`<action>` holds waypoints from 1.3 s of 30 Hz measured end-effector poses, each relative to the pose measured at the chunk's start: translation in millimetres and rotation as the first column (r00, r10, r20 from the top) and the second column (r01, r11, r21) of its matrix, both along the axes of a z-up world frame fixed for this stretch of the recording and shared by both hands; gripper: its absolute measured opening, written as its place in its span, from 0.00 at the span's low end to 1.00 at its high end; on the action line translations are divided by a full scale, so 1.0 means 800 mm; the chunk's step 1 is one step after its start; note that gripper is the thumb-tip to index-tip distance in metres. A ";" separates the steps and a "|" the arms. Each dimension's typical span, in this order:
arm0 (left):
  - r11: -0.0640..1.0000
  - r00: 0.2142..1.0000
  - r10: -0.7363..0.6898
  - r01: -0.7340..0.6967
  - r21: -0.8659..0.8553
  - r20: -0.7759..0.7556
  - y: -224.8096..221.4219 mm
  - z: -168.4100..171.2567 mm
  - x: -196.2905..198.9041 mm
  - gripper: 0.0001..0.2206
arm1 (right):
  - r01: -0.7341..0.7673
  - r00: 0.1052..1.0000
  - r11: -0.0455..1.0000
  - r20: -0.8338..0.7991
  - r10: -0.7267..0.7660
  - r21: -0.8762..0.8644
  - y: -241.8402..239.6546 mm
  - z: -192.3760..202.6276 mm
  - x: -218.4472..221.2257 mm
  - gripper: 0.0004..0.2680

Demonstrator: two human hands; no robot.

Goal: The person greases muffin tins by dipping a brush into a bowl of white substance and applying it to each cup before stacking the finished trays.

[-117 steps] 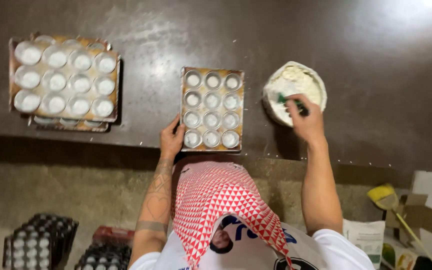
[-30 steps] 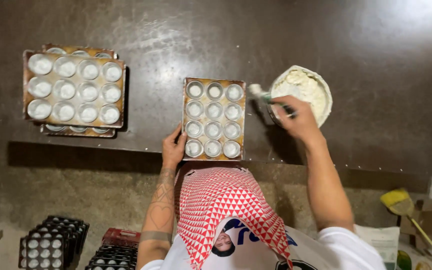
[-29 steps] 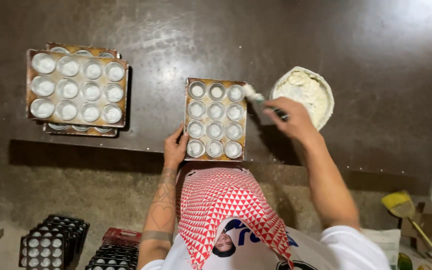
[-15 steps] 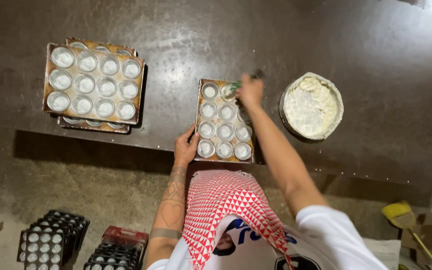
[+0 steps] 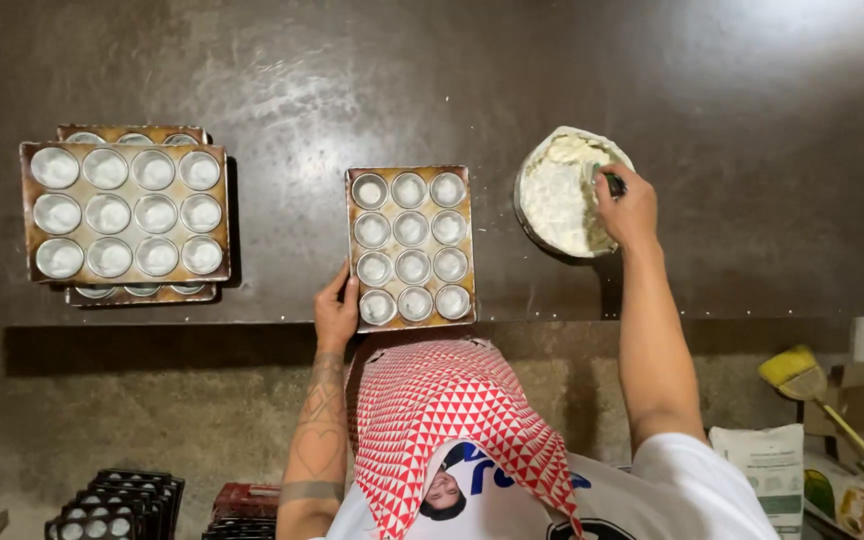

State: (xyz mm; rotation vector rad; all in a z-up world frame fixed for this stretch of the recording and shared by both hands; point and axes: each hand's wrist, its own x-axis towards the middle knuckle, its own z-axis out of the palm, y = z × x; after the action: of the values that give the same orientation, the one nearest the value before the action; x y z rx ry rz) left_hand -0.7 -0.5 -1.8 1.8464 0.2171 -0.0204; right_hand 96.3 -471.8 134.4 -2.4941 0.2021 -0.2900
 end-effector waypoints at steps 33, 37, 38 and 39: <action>0.998 0.999 0.048 -0.048 0.039 -0.007 -0.002 0.006 -0.003 0.18 | 0.246 0.965 0.094 -0.253 0.071 0.965 0.244 -0.134 -0.009 0.14; 0.998 0.999 0.038 -0.037 0.043 -0.003 -0.012 0.009 0.001 0.19 | 0.037 0.991 0.006 -0.037 0.131 0.999 0.193 -0.114 -0.100 0.15; 0.999 0.999 0.031 -0.030 0.036 -0.031 -0.012 0.010 0.005 0.19 | 0.019 0.992 0.001 -0.019 0.127 1.000 0.186 -0.120 -0.112 0.15; 0.999 0.998 0.024 -0.023 0.029 -0.058 -0.014 0.012 0.007 0.20 | 0.035 0.990 0.016 -0.037 0.138 0.999 0.181 -0.127 -0.123 0.16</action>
State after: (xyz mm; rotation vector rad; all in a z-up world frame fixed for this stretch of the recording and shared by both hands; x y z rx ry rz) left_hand 4.9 -11.4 7.5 1.8726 0.2814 -0.0555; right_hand -1.9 -326.9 32.8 -0.9687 0.2412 0.0939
